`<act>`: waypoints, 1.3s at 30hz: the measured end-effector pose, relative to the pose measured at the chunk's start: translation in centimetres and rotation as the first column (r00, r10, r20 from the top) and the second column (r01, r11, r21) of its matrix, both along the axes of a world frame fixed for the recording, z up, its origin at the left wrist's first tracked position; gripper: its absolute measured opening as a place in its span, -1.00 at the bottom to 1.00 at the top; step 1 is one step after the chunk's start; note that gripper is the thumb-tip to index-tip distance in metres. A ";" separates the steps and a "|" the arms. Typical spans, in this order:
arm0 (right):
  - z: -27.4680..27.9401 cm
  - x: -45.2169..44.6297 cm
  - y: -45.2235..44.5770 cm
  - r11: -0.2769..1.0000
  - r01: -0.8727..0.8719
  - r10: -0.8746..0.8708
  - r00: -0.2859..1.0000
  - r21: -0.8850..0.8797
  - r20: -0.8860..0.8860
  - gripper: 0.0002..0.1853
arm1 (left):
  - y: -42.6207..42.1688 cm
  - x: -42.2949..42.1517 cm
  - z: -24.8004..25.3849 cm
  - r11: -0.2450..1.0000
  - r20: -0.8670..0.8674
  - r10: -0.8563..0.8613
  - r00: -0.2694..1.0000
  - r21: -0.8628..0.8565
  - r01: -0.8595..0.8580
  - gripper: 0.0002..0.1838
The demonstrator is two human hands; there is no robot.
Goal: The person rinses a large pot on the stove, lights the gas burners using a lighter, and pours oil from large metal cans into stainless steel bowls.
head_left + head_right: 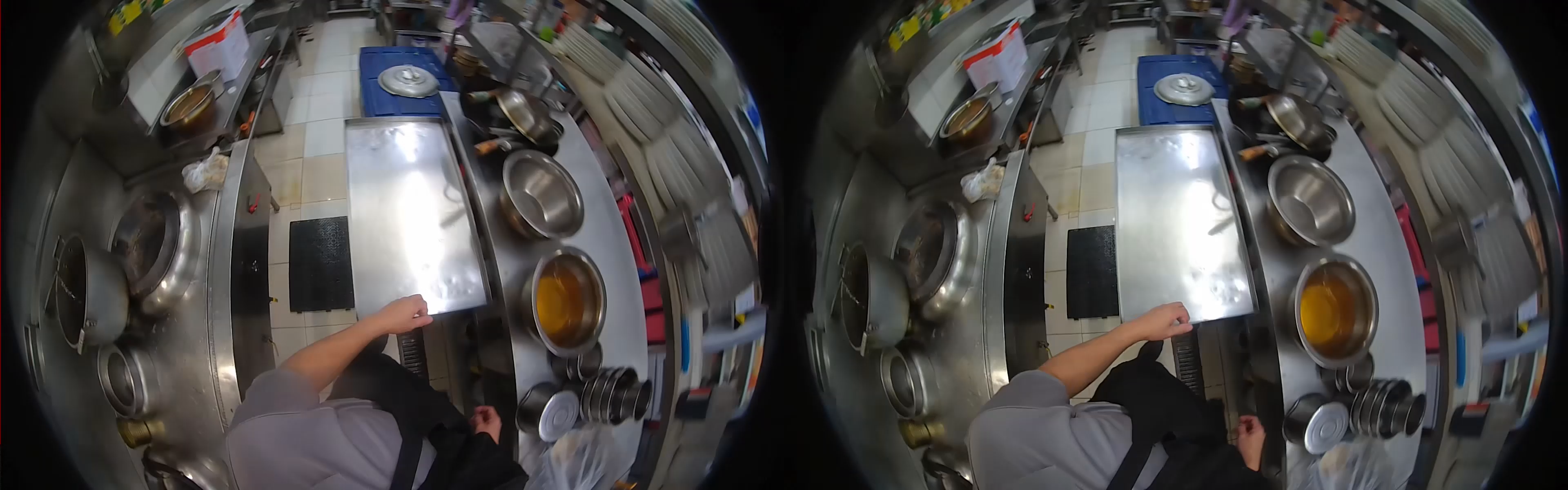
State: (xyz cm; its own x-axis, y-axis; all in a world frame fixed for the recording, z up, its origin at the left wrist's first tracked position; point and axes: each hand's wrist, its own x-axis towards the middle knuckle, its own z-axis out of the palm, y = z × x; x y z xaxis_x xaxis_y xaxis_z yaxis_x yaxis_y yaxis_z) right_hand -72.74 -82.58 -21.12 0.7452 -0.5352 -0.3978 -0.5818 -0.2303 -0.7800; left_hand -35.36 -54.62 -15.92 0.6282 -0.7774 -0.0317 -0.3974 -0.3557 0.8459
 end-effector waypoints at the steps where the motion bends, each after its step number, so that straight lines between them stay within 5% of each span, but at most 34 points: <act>1: 0.0 0.8 0.6 0.993 -0.081 0.078 0.996 -0.089 -0.030 -0.88 | 0.4 1.4 0.5 1.000 -0.011 0.016 1.000 0.009 -0.016 -0.73; 6: 5.8 9.1 4.2 0.995 -0.095 0.095 0.980 0.009 -0.176 -0.79 | 3.7 6.3 1.5 0.994 0.065 0.065 0.996 -0.090 -0.059 -0.87; 10: 5.5 14.6 3.7 0.982 -0.191 0.191 0.981 0.014 -0.025 -0.72 | 7.6 5.8 3.6 0.946 0.101 0.299 0.949 -0.164 -0.281 -0.72; 13: 2.9 19.5 2.9 0.943 -0.315 0.279 0.923 0.103 0.266 -0.71 | 11.5 3.9 4.2 0.893 0.150 0.446 0.882 -0.134 -0.429 -0.72; 15: 5.4 23.5 4.6 0.942 -0.333 0.330 0.892 -0.042 0.308 -0.69 | 14.7 3.2 5.0 0.894 0.139 0.447 0.884 -0.069 -0.442 -0.75; 19: 10.5 30.8 10.4 0.904 -0.400 0.311 0.857 0.151 0.412 -0.76 | 20.5 5.2 3.6 0.858 0.187 0.507 0.841 -0.023 -0.512 -0.77; 22: 10.0 35.8 16.2 0.814 -0.513 0.392 0.831 0.270 0.395 -0.81 | 25.0 7.9 5.1 0.798 0.154 0.597 0.787 -0.013 -0.603 -0.77; 27: 6.0 45.6 28.2 0.637 -0.726 0.648 0.687 0.259 0.329 -0.84 | 35.7 13.6 2.1 0.695 0.139 0.716 0.684 -0.051 -0.717 -0.79; 29: 5.7 49.8 33.3 0.598 -0.697 0.662 0.708 0.396 0.246 -0.84 | 40.5 16.3 0.1 0.643 0.108 0.764 0.636 -0.045 -0.764 -0.79; 33: 4.9 58.7 38.8 0.520 -0.823 0.800 0.563 0.230 0.208 -0.85 | 47.7 22.3 1.6 0.558 0.039 0.830 0.556 -0.049 -0.829 -0.80; 35: 7.6 63.7 40.1 0.572 -0.762 0.778 0.621 0.304 0.096 -0.86 | 50.9 25.7 3.5 0.559 0.050 0.829 0.557 -0.059 -0.827 -0.81; 39: 7.1 71.0 38.5 0.691 -0.717 0.722 0.683 -0.093 0.110 -0.84 | 54.9 33.5 6.1 0.567 0.133 0.823 0.552 -0.152 -0.809 -0.85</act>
State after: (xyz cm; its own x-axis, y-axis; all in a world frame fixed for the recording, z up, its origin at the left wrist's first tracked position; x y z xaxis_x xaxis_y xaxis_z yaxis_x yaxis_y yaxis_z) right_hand -1.77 -44.05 -13.98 0.9492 0.1745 -0.2620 -0.1206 -0.5672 -0.8147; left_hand -1.81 0.25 -9.82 0.9823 0.0769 0.1709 -0.1014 -0.5490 0.8297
